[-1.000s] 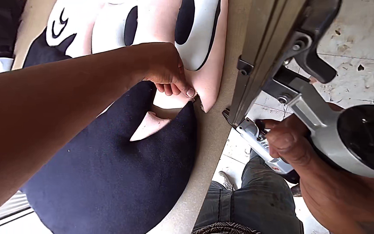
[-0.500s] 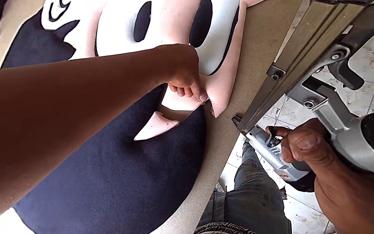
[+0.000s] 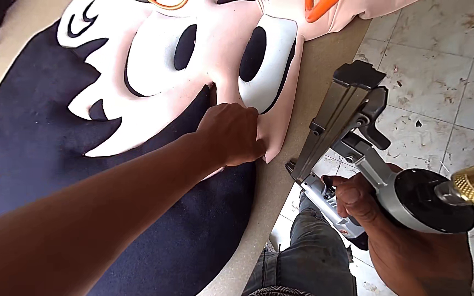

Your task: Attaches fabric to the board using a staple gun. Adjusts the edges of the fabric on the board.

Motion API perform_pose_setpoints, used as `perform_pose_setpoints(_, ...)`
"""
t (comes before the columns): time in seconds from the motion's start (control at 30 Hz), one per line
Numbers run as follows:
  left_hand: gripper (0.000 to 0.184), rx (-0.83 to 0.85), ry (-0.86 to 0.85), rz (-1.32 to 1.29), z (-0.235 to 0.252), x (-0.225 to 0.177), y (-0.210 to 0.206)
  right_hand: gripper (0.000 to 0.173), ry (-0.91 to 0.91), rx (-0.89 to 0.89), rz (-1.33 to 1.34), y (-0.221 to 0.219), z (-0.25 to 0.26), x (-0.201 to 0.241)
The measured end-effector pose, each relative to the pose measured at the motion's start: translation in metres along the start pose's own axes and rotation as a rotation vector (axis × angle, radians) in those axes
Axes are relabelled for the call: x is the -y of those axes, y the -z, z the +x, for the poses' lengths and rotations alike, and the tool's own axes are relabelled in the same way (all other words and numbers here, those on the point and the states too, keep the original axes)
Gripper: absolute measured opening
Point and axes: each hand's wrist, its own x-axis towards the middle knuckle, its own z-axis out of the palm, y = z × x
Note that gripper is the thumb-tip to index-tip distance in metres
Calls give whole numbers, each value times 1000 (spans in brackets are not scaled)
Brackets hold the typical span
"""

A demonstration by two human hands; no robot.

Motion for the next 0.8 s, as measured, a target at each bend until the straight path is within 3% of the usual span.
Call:
perform_pose_setpoints(0.23, 43, -56, 12, 36, -1, -1, -8, 41, -36, -8, -40, 1, -2, 0)
perform_pose_setpoints(0.47, 43, -114, 70, -80, -8, -4, -13, 35, -104, 85, 34, 9, 24, 9)
perform_pose_setpoints(0.63, 33, -471, 145, -270, -26, -9, -43, 30, 32, 201, 33, -2, 87, 38)
perform_pose_setpoints(0.8, 32, -725, 287, -495, -62, -29, -75, 20, -1, 405, 284, -75, 193, 44)
